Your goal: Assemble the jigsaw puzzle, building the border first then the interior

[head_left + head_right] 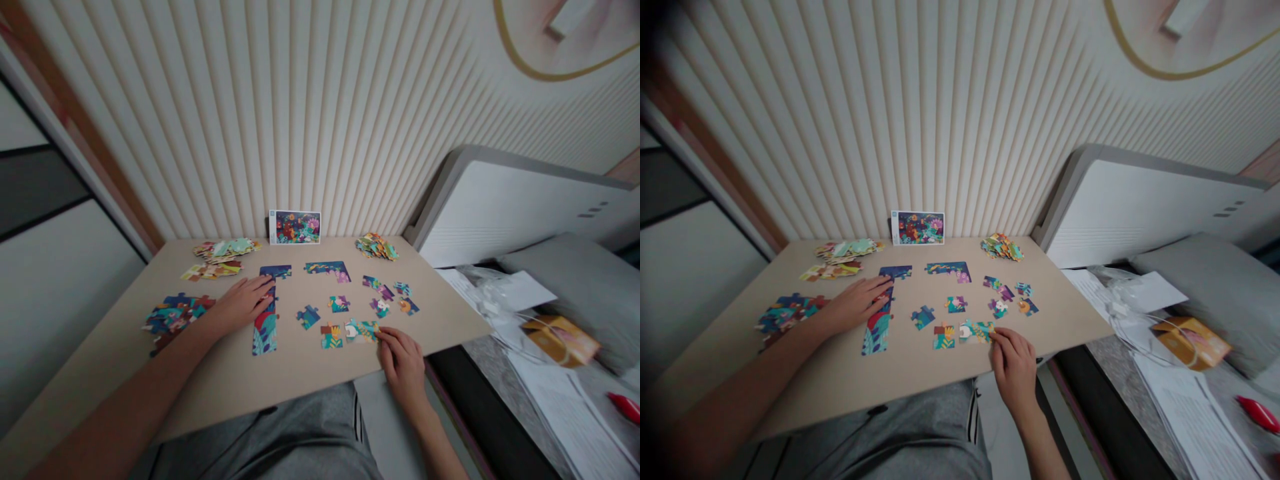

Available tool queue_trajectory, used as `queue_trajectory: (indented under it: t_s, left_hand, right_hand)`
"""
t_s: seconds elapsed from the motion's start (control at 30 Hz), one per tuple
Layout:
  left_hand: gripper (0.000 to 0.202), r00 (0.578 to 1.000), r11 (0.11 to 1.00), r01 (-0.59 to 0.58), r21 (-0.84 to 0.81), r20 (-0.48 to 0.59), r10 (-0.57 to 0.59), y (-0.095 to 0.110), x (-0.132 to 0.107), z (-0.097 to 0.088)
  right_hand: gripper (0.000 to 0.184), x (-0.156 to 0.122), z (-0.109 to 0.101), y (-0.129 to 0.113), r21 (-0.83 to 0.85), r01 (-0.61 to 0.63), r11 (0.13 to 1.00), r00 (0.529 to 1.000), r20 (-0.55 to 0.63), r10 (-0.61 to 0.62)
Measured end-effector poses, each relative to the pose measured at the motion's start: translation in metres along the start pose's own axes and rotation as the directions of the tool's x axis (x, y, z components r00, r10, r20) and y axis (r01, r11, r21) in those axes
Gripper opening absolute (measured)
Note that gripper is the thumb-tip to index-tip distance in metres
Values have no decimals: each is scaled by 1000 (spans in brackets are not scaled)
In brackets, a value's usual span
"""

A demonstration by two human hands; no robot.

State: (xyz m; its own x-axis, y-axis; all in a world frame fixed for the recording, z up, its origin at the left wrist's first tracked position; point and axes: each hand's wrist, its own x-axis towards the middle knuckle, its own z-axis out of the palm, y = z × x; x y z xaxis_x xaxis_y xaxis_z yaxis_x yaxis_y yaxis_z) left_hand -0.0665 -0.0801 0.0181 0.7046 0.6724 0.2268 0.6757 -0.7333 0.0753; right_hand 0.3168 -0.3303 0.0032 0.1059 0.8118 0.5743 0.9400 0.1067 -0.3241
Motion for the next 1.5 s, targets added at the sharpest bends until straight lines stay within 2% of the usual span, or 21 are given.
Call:
queue_trajectory:
  t_s: [0.43,0.73,1.5]
  left_hand:
    - [51,1000,1000,-10,-18,-18,10,4,-1,-4]
    - [51,1000,1000,-11,-22,-28,10,1,0,0]
    - [52,1000,1000,-2,-20,-10,2,4,-1,-4]
  right_hand:
    - [30,-4,5,-2,-27,-11,1000,999,-44,10]
    - [30,-6,5,-2,-26,-21,999,999,-29,20]
    - [30,-5,5,-3,-21,-15,1000,999,-35,14]
